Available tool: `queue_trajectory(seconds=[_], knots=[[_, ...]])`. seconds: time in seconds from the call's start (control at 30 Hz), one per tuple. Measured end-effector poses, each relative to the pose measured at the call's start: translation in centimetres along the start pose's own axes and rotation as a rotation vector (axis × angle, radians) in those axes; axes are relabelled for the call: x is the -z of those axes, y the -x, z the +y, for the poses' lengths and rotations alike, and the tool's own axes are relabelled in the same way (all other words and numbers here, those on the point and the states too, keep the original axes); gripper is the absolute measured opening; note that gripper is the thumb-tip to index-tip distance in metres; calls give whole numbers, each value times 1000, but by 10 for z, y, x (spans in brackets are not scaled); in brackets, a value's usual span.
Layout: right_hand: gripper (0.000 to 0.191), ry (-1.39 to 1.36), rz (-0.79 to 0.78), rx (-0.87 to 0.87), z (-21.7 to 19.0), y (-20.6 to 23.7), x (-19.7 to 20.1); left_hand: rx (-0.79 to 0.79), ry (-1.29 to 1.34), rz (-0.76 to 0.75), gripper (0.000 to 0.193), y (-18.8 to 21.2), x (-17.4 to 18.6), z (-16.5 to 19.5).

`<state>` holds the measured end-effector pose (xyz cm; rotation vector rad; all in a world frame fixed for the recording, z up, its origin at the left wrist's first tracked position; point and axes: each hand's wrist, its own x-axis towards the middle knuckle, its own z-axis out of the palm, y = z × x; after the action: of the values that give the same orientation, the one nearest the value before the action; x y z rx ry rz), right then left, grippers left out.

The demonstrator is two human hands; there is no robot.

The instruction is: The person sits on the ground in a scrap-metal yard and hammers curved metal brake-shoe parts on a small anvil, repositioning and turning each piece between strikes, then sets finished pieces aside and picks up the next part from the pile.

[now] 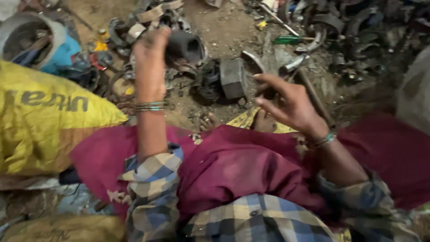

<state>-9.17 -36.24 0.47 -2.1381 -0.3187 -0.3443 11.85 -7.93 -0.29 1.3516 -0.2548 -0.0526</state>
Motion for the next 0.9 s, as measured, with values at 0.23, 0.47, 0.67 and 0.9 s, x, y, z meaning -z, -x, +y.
queue_trajectory(seconds=[0.23, 0.47, 0.67, 0.9], knots=[[48, 364, 38, 144, 3, 4, -5, 261, -174, -238, 25, 37, -84, -69], [17, 457, -12, 97, 20, 6, -5, 456, -208, -329, 27, 56, -106, -66], [21, 448, 126, 205, 24, 10, -6, 541, -58, -350, 25, 57, -109, -56], [28, 471, 211, 278, 18, 10, -5, 393, 27, -397, 22, 54, -104, -71]])
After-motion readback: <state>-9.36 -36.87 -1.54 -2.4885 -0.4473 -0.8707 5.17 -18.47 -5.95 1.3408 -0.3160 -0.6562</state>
